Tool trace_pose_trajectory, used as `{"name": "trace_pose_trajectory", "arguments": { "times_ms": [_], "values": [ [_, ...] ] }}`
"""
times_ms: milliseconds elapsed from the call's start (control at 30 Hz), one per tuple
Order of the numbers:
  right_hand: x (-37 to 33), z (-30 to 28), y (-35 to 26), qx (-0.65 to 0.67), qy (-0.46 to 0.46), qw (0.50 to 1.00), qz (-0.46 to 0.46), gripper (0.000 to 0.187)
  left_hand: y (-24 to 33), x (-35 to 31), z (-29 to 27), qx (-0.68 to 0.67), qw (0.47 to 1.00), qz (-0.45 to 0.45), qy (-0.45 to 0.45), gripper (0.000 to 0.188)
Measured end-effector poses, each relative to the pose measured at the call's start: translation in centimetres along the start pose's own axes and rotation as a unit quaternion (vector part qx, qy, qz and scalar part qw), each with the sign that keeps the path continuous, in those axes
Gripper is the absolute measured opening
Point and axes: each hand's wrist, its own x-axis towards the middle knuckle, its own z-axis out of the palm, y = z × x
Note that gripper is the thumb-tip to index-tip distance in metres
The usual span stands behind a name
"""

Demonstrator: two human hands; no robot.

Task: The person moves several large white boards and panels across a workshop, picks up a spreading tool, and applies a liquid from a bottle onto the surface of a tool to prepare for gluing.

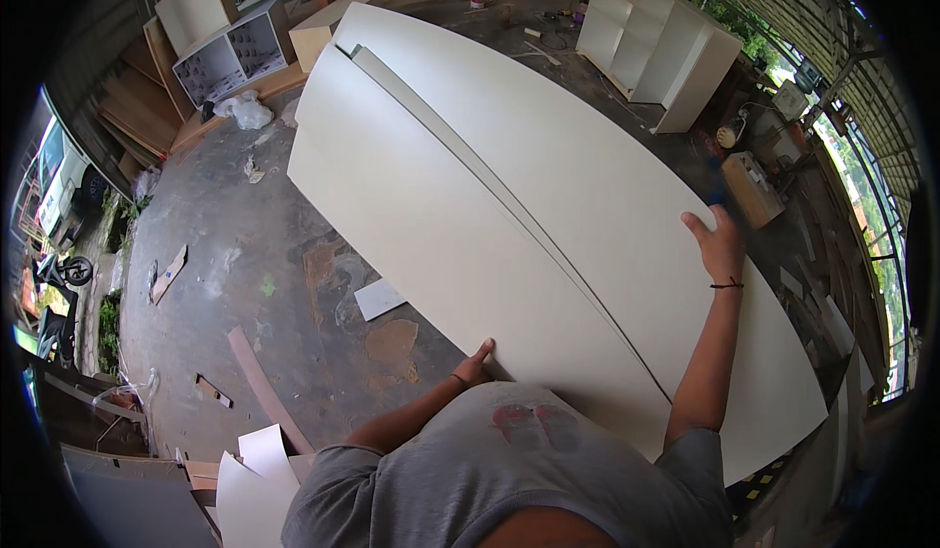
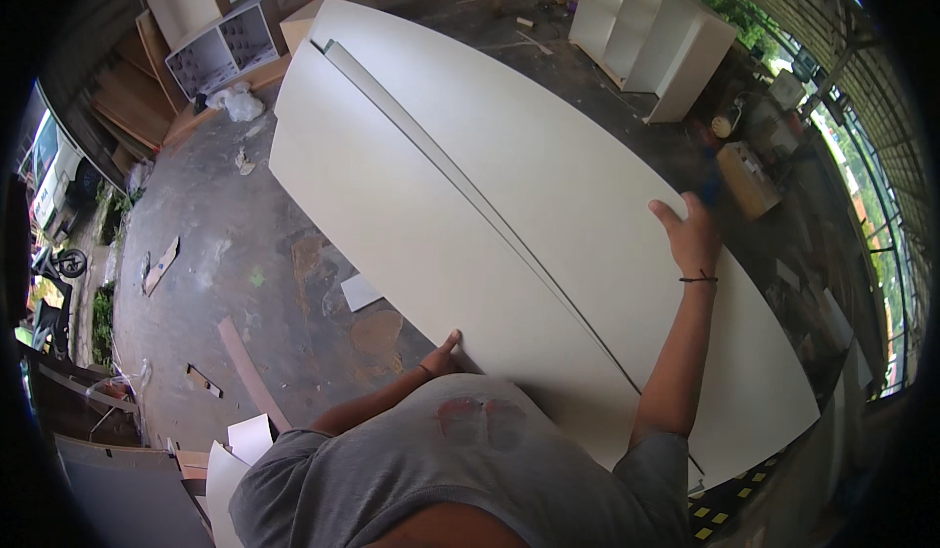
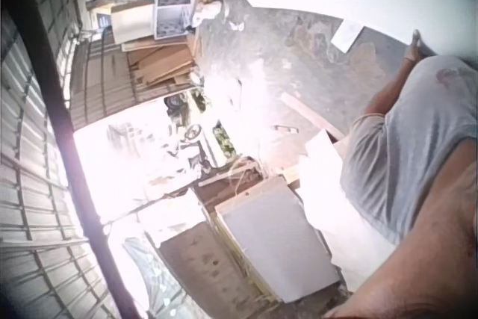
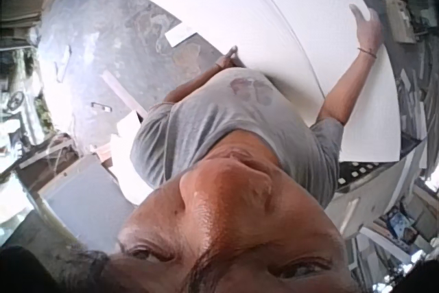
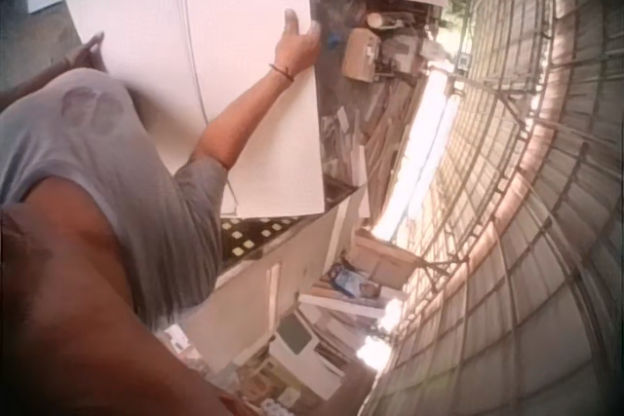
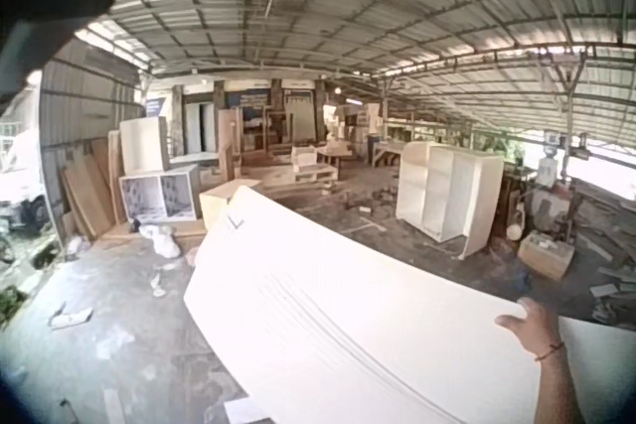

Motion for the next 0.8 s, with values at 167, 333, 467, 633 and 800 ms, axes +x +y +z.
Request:
{"name": "trace_pose_trajectory", "arguments": {
  "times_ms": [167, 333, 467, 633, 800],
  "values": [
    [6.6, 3.1, -2.2, -0.008, 0.055, 0.998, 0.014, 0.064, 9.9, 7.0, -0.2, 0.030, 0.996, 0.078, 0.010, 0.103],
    [18.9, 5.8, -3.1, -0.021, 0.101, 0.994, -0.044, 0.059, 23.4, 10.3, 6.3, 0.024, 0.994, 0.072, -0.080, 0.109],
    [27.8, 9.9, -3.7, -0.025, 0.089, 0.994, -0.050, 0.059, 30.4, 15.1, 4.8, -0.021, 0.999, 0.008, -0.034, 0.106],
    [38.4, 15.8, -6.0, -0.036, 0.067, 0.996, -0.041, 0.059, 40.0, 19.8, 6.0, -0.002, 0.994, 0.098, -0.043, 0.102],
    [49.4, 22.1, -11.2, -0.017, 0.073, 0.994, -0.074, 0.053, 52.8, 25.5, 3.3, 0.007, 0.999, 0.039, -0.038, 0.100]
  ]
}}
